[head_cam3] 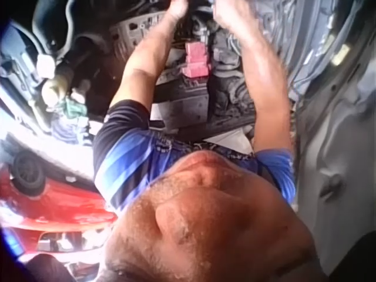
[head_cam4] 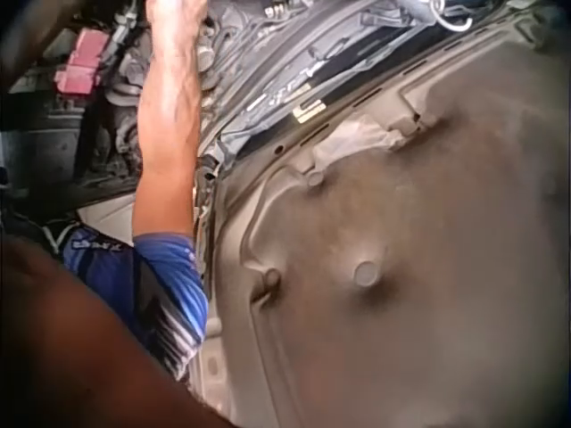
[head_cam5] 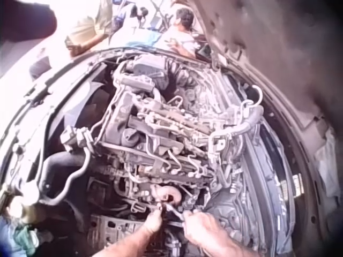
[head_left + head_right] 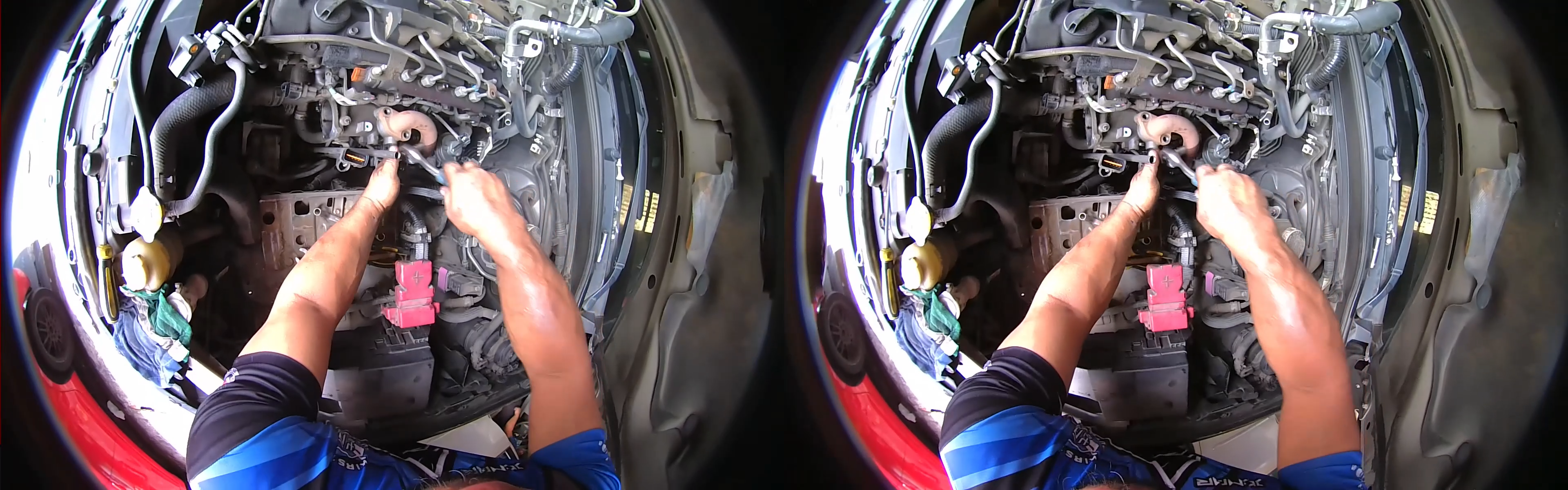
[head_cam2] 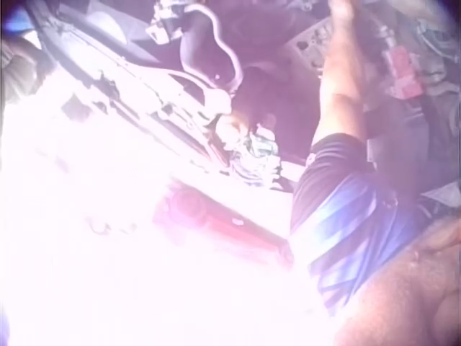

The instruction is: The recorder uses various hand tools including a ratchet and pliers to perform repairs on a car engine, at one point using a metal pipe as leverage.

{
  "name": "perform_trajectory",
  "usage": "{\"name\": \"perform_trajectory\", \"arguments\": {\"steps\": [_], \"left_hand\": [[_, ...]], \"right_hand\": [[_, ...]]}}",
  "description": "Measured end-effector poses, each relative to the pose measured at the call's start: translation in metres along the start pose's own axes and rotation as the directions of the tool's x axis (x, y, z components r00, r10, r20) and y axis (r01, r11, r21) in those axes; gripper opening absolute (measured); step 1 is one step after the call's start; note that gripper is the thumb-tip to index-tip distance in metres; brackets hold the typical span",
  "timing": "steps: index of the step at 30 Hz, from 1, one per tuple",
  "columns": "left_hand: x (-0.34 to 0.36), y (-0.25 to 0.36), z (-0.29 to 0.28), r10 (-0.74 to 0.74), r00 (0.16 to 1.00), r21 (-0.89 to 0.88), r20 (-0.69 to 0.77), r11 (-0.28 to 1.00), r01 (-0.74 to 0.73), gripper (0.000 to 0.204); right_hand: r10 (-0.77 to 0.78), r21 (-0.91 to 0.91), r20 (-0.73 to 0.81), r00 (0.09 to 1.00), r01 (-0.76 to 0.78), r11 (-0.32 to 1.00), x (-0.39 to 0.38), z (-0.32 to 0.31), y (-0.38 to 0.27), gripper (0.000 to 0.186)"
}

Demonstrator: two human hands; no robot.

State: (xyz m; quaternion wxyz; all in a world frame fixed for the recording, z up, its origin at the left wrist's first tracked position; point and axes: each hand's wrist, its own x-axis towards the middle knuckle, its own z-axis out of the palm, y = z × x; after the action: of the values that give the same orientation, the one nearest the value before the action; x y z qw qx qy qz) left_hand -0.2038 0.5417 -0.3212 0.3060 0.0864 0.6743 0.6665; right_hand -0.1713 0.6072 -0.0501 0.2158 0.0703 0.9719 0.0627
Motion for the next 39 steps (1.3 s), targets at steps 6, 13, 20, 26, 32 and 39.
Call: {"name": "perform_trajectory", "arguments": {"steps": [6,13,20,26,32,39], "left_hand": [[-0.016,0.037,0.008,-0.033,0.999,-0.092,-0.002,0.995,0.032,0.077],[-0.011,0.062,-0.008,-0.236,0.961,-0.005,0.143,0.971,0.239,0.092],[0.005,0.049,-0.002,-0.276,0.955,-0.116,0.106,0.951,0.287,0.092],[-0.005,0.053,-0.021,-0.230,0.951,-0.359,0.207,0.887,0.292,0.098],[0.000,0.071,-0.022,-0.275,0.899,-0.083,0.341,0.944,0.320,0.066],[0.016,0.068,-0.015,-0.236,0.865,0.503,0.442,0.864,-0.022,0.058]], "right_hand": [[0.205,0.051,0.148,0.967,-0.215,0.975,0.032,0.043,-0.011,0.030],[0.304,0.086,0.199,0.932,-0.325,0.942,0.037,0.051,-0.020,0.031],[0.342,0.087,0.317,0.885,-0.386,0.918,0.030,0.083,-0.029,0.044],[0.275,0.170,0.342,0.899,-0.347,0.922,0.062,0.021,-0.020,0.046],[0.357,0.057,0.253,0.899,-0.382,0.922,0.074,0.007,0.007,0.039],[0.371,0.091,0.239,0.897,-0.401,0.912,0.088,-0.021,-0.001,0.041]]}}
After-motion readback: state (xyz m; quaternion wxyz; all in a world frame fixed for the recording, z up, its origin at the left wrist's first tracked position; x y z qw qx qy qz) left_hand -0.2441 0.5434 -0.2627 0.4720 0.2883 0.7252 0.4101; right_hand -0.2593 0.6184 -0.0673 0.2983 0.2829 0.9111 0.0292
